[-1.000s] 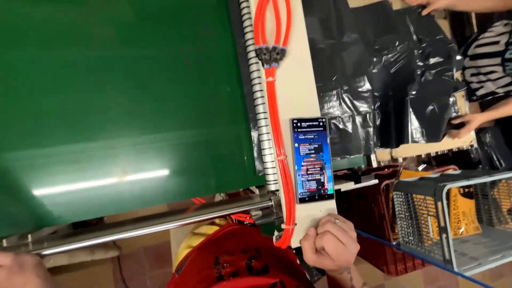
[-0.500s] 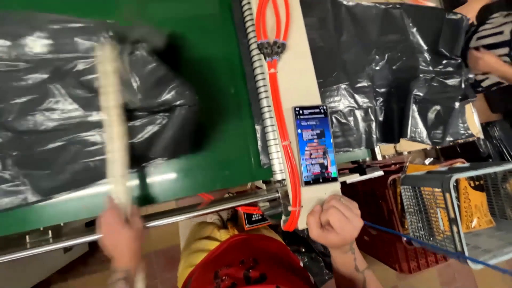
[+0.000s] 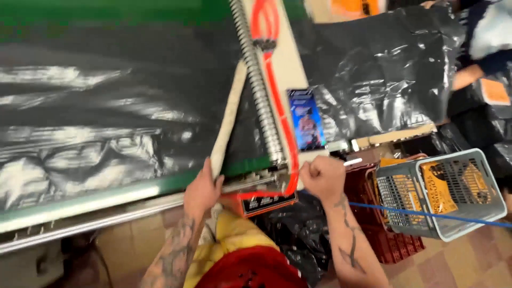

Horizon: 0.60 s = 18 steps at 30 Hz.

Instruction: Using a stick to guide and flatten black plastic bags as they are produced by a machine and move along a conveyor belt.

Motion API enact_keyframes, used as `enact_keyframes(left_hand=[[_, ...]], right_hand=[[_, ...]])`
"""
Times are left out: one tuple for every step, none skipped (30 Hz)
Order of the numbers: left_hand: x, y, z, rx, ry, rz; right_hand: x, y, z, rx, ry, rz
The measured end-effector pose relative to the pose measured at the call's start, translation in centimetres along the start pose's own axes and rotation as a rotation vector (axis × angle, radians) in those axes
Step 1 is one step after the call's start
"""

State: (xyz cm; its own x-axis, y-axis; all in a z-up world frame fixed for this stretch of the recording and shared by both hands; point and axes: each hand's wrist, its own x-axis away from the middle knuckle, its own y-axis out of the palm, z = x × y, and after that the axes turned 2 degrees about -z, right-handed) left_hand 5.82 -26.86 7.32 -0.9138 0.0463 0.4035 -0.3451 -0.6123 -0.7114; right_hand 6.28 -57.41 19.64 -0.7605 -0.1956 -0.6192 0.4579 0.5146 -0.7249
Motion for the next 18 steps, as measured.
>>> enact_keyframes(left_hand=[[0.3, -0.2, -0.5, 0.056, 0.044, 0.022], [0.5, -0.5, -1.0, 0.112, 0.089, 0.048], [0.8, -0.5, -2.3, 0.114, 0.06, 0.058], [1.1, -0.5, -3.5, 0.006, 0.085, 0.101], [1.5, -0.2, -4.4, -0.096, 0.11, 0.138], [3.7, -1.4, -6.1, -0.086, 0.082, 0.144], [4.5, -2.5, -6.7, -0.085, 0.086, 0.213], [5.2, -3.6, -7.0, -0.083, 0.089, 0.281], [5.6, -3.8, -10.2, -0.064, 0.131, 0.285], [6.4, -4.0, -13.1, -0.058, 0.046, 0.28], [5.9, -4.9, -15.5, -0.056, 0.011, 0.271], [3.0, -6.3, -17.1, -0.044, 0.105, 0.269], [1.6, -8.4, -19.5, -0.052, 0.158, 0.275], [0.4, -10.4, -21.8, -0.06, 0.211, 0.281], [-1.0, -10.6, -21.5, -0.061, 0.224, 0.29], [-2.4, -10.9, -21.5, -0.062, 0.237, 0.3], [-2.9, -11.2, -22.0, -0.059, 0.229, 0.316], [-3.3, -11.7, -22.5, -0.056, 0.221, 0.333]], right_hand=[[0.2, 0.1, 0.5, 0.022, -0.023, -0.009], [0.4, 0.3, 0.9, 0.043, -0.047, -0.018], [1.1, 0.5, 1.6, 0.017, -0.058, -0.031], [1.6, 0.9, 2.5, 0.035, -0.03, -0.04], [2.0, 0.8, 3.5, 0.06, -0.007, -0.054], [2.3, 1.5, 3.0, 0.041, -0.022, -0.072], [2.2, 1.3, 3.1, 0.068, -0.033, -0.055], [1.9, 0.9, 3.6, 0.095, -0.044, -0.038], [1.7, 1.3, 2.3, 0.137, -0.05, -0.02], [1.2, 1.6, 1.4, 0.03, -0.063, -0.014], [0.4, 1.2, 0.7, -0.039, -0.065, 0.022], [-0.1, 0.2, 0.6, 0.042, -0.059, 0.071], [-0.1, 0.2, -0.1, 0.046, -0.059, 0.071], [-0.2, 0.5, -0.6, 0.049, -0.059, 0.071], [0.2, 0.6, 0.0, 0.07, -0.055, 0.089], [0.7, 1.0, 0.5, 0.036, -0.022, 0.096], [0.9, 1.9, 0.8, -0.014, -0.001, 0.092], [1.0, 1.5, 0.6, -0.009, -0.008, 0.099]])
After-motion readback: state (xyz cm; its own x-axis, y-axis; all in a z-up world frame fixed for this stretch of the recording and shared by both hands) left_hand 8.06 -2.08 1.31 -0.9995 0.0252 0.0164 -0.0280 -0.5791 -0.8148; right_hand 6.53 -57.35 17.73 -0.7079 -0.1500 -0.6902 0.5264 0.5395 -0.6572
